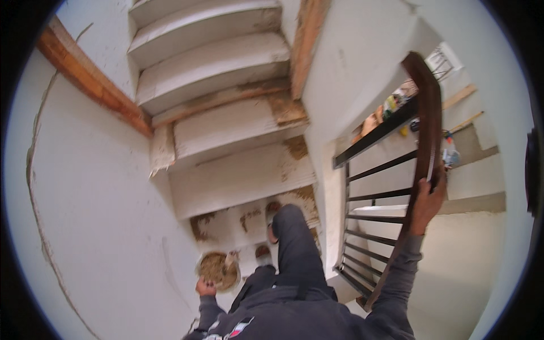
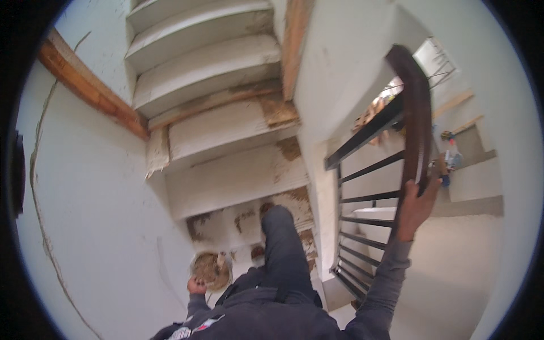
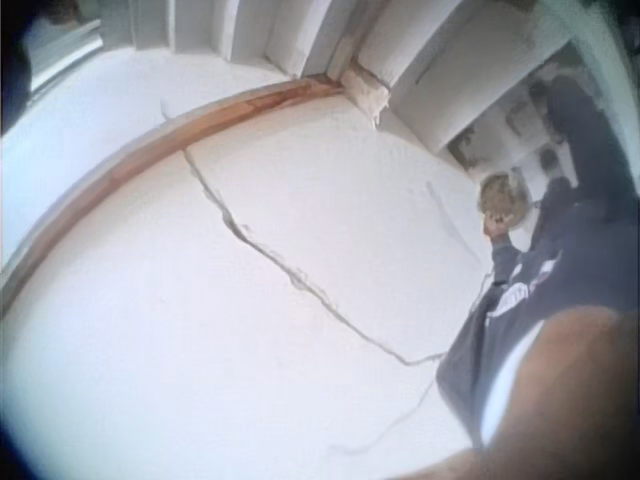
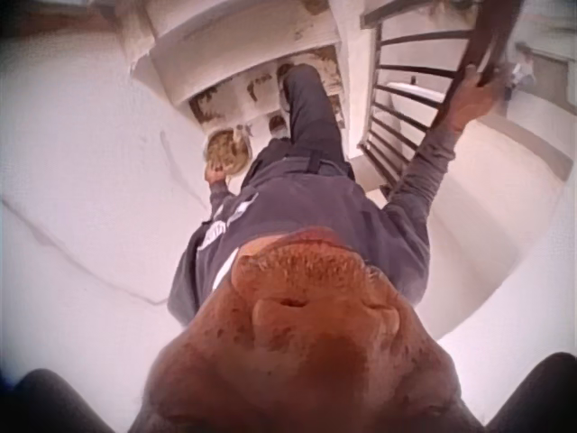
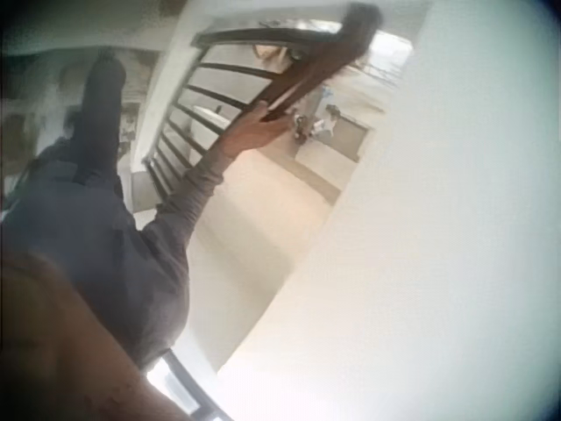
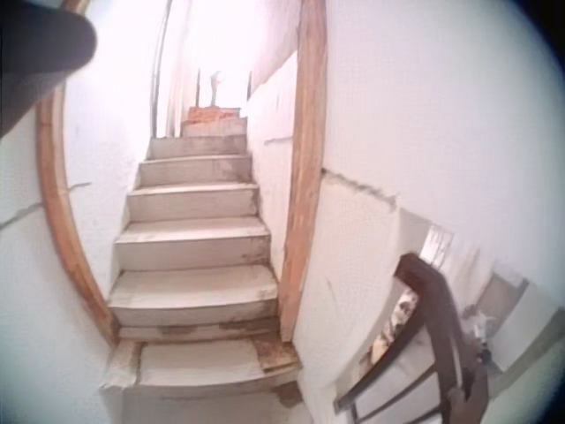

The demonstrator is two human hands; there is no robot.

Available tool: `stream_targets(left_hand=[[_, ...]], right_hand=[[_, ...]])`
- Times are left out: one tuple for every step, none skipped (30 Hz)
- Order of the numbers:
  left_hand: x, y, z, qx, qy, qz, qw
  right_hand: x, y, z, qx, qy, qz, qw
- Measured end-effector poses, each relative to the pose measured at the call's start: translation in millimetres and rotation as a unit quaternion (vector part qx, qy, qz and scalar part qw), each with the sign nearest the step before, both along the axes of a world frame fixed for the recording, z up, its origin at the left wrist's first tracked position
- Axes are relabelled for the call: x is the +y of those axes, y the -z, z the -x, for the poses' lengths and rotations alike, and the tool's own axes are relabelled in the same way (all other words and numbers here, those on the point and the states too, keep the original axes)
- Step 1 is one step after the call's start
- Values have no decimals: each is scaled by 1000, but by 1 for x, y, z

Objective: The person applies a plaster mixture to the underside and corners of a staircase using a trowel while holding a bucket.

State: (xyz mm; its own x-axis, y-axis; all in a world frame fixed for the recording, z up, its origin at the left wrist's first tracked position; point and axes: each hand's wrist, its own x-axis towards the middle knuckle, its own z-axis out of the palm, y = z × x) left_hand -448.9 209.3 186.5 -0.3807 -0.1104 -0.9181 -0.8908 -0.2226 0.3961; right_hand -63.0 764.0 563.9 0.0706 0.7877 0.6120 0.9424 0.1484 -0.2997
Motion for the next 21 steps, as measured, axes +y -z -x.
stream_targets(left_hand=[[-24,18,6,117,112,20,987],[-30,16,6,126,119,25,985],[-33,10,7,136,125,28,982],[6,-5,10,50,14,11,999],[12,-14,15,32,10,16,999],[9,-15,19,16,7,22,1000],[5,-15,18,160,205,75,963],[-2,-15,14,222,298,100,923],[-4,-15,13,290,379,131,869],[11,-29,16,222,291,115,924],[19,-46,17,161,177,107,965],[54,-72,28,31,-21,67,997],[60,-90,36,30,-36,73,996],[58,-103,38,28,-51,77,995],[58,-108,43,28,-64,74,995],[57,-115,48,40,-59,78,994],[59,-117,52,45,-63,68,995],[61,-120,57,50,-65,59,995],[63,-122,60,54,-68,50,995],[68,-121,65,55,-68,51,995],[73,-121,70,56,-68,53,995]], right_hand=[[11,-11,12,25,-40,7,999],[14,-19,29,1,-39,-6,999],[17,-14,28,-4,0,-8,1000],[16,-14,24,-16,8,-11,1000],[15,-15,22,-21,9,-8,1000],[10,-10,27,24,7,18,1000],[7,-14,38,65,6,46,997],[7,-19,44,102,7,77,992],[8,-18,45,113,19,85,990],[2,-22,44,114,32,89,989],[0,-25,51,122,40,85,988],[0,-25,48,120,35,79,989],[5,-25,47,130,38,84,987],[6,-24,44,139,41,86,986],[7,-21,43,148,47,82,984],[8,-19,40,139,48,80,986],[9,-19,42,150,43,83,984],[9,-20,45,161,40,86,982],[8,-23,48,172,37,88,980],[9,-26,51,172,42,95,980],[9,-29,53,173,49,103,978]])
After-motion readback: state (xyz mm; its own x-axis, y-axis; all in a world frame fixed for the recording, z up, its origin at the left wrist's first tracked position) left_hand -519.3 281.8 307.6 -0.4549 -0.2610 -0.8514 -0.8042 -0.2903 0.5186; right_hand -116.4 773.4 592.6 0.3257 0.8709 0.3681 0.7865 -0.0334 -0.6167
